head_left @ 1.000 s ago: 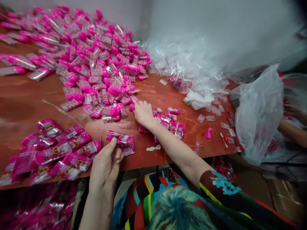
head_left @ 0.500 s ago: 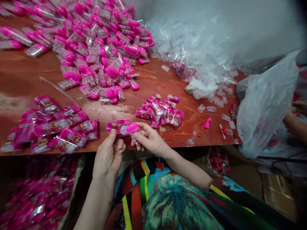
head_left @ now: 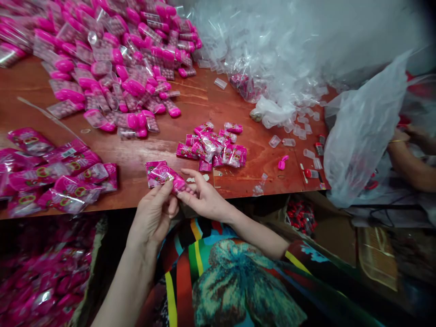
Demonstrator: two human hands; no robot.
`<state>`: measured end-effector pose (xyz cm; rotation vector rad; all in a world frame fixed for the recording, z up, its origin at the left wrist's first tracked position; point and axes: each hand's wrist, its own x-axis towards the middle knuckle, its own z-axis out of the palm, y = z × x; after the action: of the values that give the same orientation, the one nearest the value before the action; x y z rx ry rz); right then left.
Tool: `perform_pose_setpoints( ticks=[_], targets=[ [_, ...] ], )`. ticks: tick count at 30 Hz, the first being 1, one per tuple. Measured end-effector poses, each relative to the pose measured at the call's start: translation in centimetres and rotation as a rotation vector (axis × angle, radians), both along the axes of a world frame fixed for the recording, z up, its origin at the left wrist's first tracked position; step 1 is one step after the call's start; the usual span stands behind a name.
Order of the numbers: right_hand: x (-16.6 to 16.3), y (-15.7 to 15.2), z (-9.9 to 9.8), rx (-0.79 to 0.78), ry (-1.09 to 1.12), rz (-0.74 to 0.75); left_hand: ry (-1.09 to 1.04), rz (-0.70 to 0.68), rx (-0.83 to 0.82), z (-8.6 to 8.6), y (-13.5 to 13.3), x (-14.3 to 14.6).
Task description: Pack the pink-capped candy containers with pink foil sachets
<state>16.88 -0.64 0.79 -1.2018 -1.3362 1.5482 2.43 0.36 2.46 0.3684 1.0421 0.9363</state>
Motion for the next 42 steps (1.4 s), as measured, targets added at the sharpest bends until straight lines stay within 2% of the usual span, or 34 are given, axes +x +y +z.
perform_pose_setpoints(
  ticks=[2, 4, 10, 14, 17, 26, 29, 33, 35, 37, 40, 42],
  targets=[
    [0.1, -0.3, 0.3, 0.113, -0.156, 0.009, -0.025, -0.011, -0.030, 0.0, -0.2, 0.4],
    [0.1, -0.5, 0.5, 0.152, -0.234, 0.018, -0.042, -0.013, -0.044, 0.0, -0.4, 0.5],
    [0.3, -1.6, -0.7, -0.061, 0.169, 0.094, -0.026, 0.008, -0.041, -0.2, -0.8, 0.2],
    [0.4, -1.6, -1.4, -0.133, 0.227, -0.003, -0.017, -0.086, -0.059, -0.5, -1.8, 0.8],
    [0.7, -1.2, -1.4, -0.198, 0.276, 0.006, 0.005, -0.136, -0.057, -0.5, -2.4, 1.0],
    [0.3, -2.0, -3.3, -0.145, 0.235, 0.007, 0.081, -0.005, -0.010, -0.9, -2.1, 1.5],
    [1.4, -1.3, -2.7, -0.035, 0.051, -0.023, 0.088, -0.011, -0.024, -1.1, -2.1, 1.6],
    [3.6, 0.6, -0.1, 0.232, -0.447, -0.318, 0.225, 0.090, 0.033, -1.3, -1.9, 0.4],
    [3.3, 1.5, 0.8, 0.313, -0.646, -0.374, 0.291, 0.144, 0.088, -1.5, -1.6, -0.4],
    [1.5, 2.4, 1.0, 0.384, -0.794, -0.250, 0.333, 0.211, 0.139, -1.9, -1.1, -1.1],
    [-2.5, 3.6, -0.1, 0.463, -1.031, 0.067, 0.365, 0.282, 0.169, -2.6, -0.5, -1.7],
    [-4.5, 4.4, -1.0, 0.475, -1.170, 0.166, 0.372, 0.285, 0.162, -2.9, -0.1, -1.8]
  ],
)
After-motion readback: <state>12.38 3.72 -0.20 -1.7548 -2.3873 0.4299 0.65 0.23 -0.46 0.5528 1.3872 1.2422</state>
